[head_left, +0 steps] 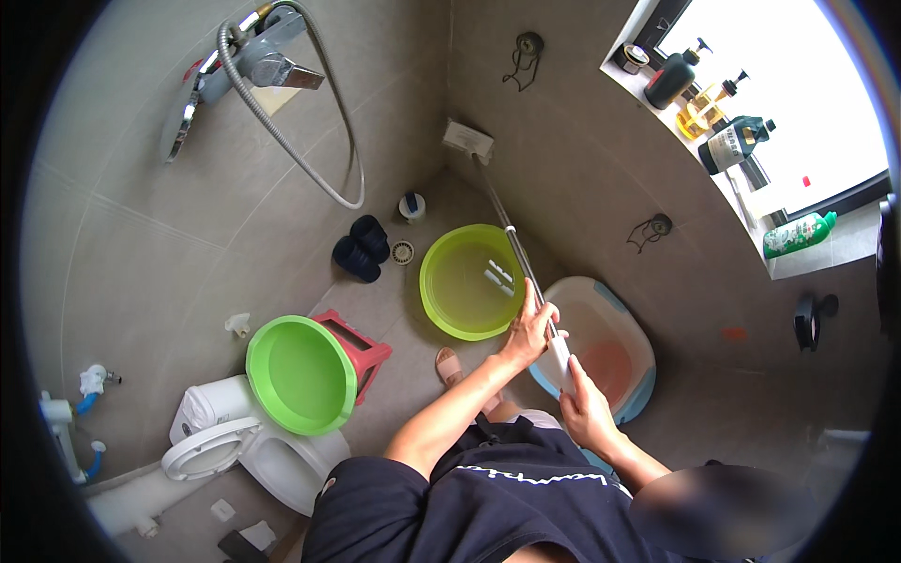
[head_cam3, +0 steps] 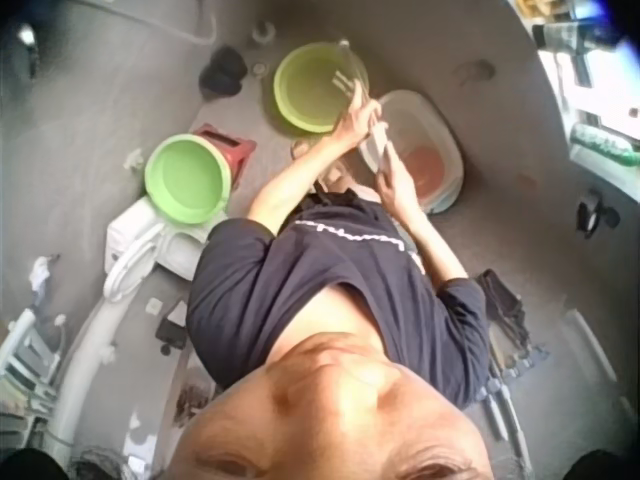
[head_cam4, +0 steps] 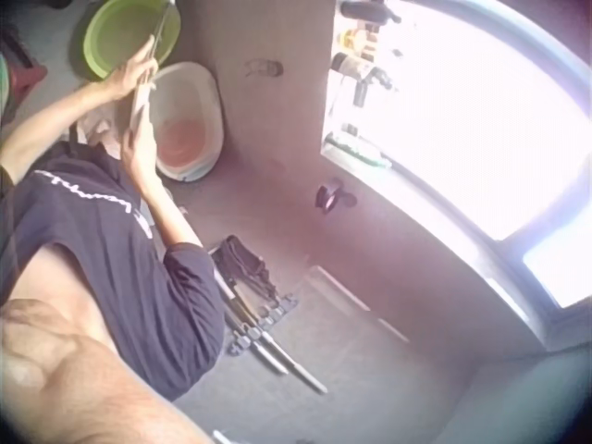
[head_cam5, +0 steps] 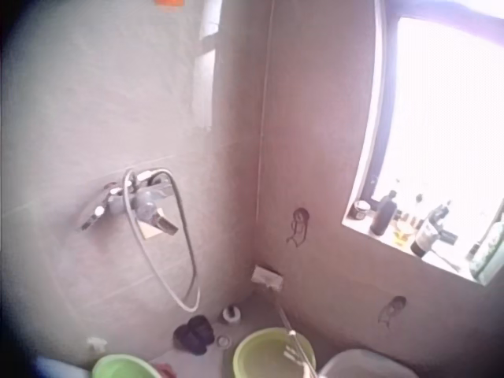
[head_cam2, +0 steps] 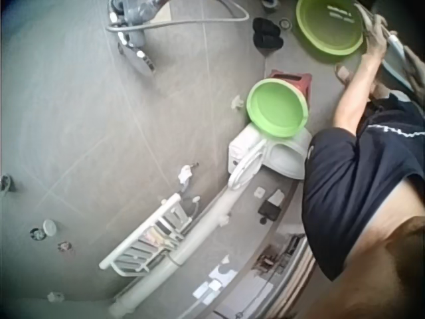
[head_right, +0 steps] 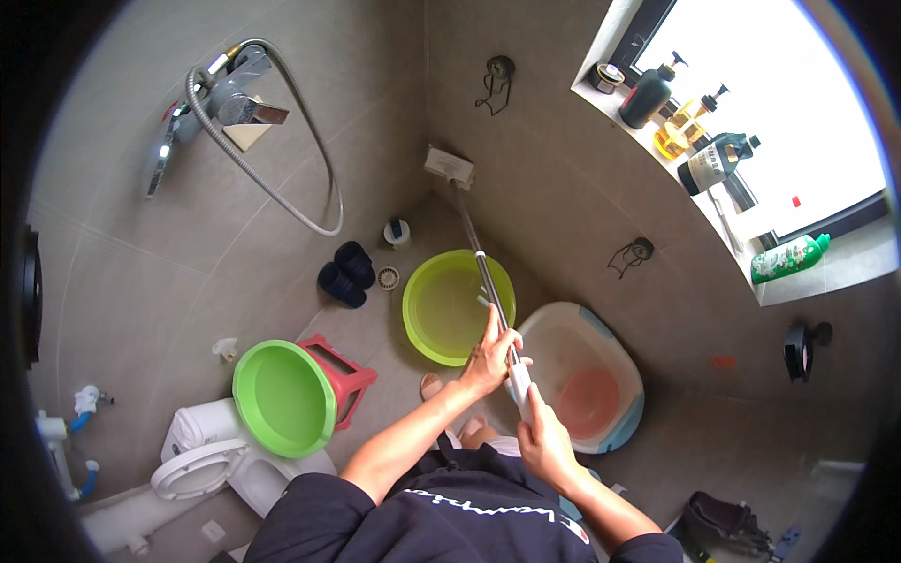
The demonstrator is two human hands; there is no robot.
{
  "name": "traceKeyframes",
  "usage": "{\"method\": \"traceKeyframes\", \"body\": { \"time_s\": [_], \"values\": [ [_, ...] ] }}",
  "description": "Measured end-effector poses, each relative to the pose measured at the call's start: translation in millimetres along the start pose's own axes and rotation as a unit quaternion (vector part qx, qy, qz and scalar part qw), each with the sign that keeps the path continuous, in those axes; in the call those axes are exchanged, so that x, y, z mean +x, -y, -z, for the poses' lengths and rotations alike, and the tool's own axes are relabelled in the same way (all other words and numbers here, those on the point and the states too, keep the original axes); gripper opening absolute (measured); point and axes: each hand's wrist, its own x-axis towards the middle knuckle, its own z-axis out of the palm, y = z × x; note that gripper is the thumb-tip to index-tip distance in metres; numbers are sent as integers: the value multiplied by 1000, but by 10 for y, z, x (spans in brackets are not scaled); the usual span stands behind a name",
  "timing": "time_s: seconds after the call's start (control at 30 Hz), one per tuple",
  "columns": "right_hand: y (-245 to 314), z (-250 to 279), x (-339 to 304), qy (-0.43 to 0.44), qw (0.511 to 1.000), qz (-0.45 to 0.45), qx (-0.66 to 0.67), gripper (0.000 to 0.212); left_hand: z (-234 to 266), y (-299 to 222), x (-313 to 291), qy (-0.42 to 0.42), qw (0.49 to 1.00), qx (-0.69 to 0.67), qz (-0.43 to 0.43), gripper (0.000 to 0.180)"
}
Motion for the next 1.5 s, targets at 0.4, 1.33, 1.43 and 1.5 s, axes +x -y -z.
{"method": "traceKeyframes", "body": {
  "time_s": [0.4,1.33,1.43,1.5],
  "values": [
    [-441,65,-909,-47,997,57,5,59,-360,-623,-471,-24,996,58,-66,33],
    [443,-396,125,-23,869,-93,486,64,650,-19,334,70,996,49,-18,21],
    [548,-219,194,70,802,-122,580,56,645,77,390,13,994,55,-89,25],
    [650,-122,204,71,804,-112,580,46,636,2,467,-15,996,51,-70,28]
  ]
}}
